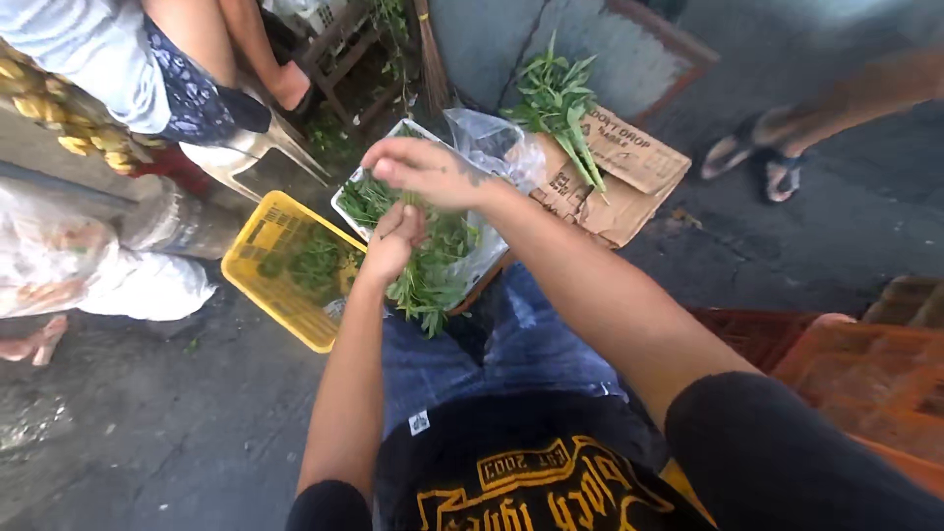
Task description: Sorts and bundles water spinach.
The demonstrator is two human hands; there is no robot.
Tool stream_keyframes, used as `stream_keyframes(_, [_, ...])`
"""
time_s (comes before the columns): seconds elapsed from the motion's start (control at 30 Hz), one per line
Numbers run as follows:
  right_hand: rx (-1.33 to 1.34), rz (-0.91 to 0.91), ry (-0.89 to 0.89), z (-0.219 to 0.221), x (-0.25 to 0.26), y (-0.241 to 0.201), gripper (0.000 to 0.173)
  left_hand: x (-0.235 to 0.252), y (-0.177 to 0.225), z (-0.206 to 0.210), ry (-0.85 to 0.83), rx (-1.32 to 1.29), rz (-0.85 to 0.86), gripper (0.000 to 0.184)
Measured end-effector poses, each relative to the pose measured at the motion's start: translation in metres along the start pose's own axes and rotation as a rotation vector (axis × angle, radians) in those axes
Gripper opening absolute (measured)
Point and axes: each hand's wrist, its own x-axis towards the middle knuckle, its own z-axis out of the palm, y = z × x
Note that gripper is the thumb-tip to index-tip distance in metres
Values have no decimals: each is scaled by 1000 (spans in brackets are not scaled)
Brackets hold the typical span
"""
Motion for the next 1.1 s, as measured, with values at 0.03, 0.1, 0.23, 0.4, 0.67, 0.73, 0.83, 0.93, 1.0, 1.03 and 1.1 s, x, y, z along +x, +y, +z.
stream_keyframes(0.03, [63, -10, 12, -6, 1, 6, 41, 4, -1, -5, 1, -33, 13, 27])
stream_keyframes(0.1, [113, 32, -57, -12, 0, 15, 36, 6, -4, -15, -3, -114, 14, 31])
stream_keyframes(0.23, [155, 195, -72, -10, 13, 24, 14, 17, -4, -32, -111, -187, 6, 35])
stream_keyframes(0.4, [192, 242, 84, 1, 26, 42, 29, 35, -13, -45, 94, -348, 64, 28])
stream_keyframes(0.67, [34, 358, 220, 59, -26, 93, 14, 42, -31, -78, 173, -715, 128, 37])
stream_keyframes(0.73, [28, 332, 210, 68, -29, 99, 17, 43, -37, -78, 157, -749, 130, 36])
stream_keyframes(0.83, [-12, 277, 211, 74, -29, 104, 12, 46, -43, -75, 130, -773, 122, 37])
stream_keyframes(0.93, [-94, 243, 202, 74, -27, 104, 10, 47, -47, -75, 96, -724, 122, 37])
stream_keyframes(1.0, [-177, 232, 139, 74, -26, 104, 13, 47, -49, -75, 80, -711, 121, 36])
stream_keyframes(1.03, [-214, 238, 95, 73, -26, 103, 15, 47, -49, -76, 71, -711, 125, 35])
stream_keyframes(1.1, [-268, 239, 47, 70, -23, 102, 18, 47, -49, -79, 51, -702, 136, 33])
